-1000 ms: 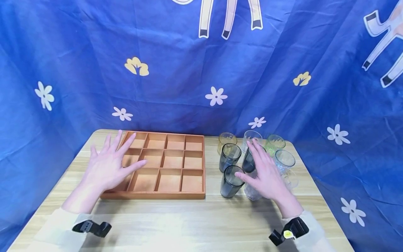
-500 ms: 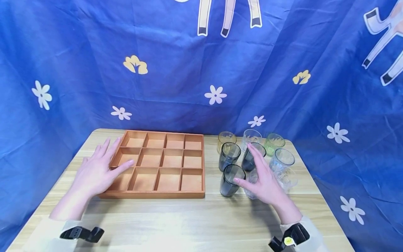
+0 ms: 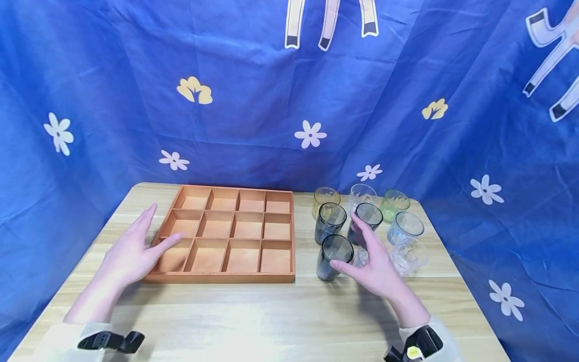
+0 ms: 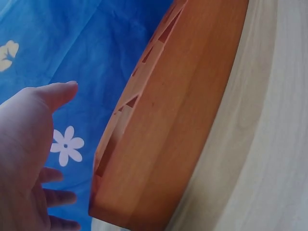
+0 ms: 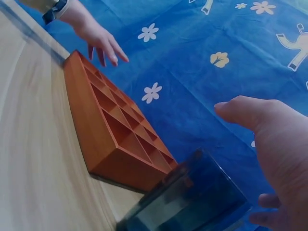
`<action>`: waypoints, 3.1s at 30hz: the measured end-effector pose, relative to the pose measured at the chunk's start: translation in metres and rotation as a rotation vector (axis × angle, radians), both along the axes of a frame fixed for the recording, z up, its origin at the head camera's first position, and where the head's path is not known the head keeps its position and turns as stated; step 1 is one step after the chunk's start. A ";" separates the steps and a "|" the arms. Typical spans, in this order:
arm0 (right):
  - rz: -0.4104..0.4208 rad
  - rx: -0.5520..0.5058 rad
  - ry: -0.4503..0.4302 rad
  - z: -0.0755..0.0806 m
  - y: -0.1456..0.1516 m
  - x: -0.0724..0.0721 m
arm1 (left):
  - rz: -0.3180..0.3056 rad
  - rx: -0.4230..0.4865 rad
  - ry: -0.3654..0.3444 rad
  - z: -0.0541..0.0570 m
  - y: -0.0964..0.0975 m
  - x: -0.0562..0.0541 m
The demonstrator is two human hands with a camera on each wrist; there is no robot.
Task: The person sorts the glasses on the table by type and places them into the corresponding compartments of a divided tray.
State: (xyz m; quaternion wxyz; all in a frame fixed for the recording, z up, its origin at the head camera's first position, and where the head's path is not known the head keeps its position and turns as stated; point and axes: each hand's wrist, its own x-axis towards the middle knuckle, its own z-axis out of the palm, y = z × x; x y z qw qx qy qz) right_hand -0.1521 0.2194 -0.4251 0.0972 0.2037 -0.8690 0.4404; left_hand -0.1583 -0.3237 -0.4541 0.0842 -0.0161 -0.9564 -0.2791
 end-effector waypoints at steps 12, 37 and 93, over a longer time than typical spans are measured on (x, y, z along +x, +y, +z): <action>0.008 -0.158 -0.102 -0.011 -0.008 0.004 | 0.047 0.145 -0.029 -0.020 -0.006 0.002; -0.057 -0.410 -0.170 -0.042 -0.027 0.005 | 0.195 0.252 0.124 -0.047 0.003 0.001; -0.006 -0.452 -0.097 -0.008 -0.067 -0.021 | 0.421 0.438 0.145 -0.055 0.012 0.003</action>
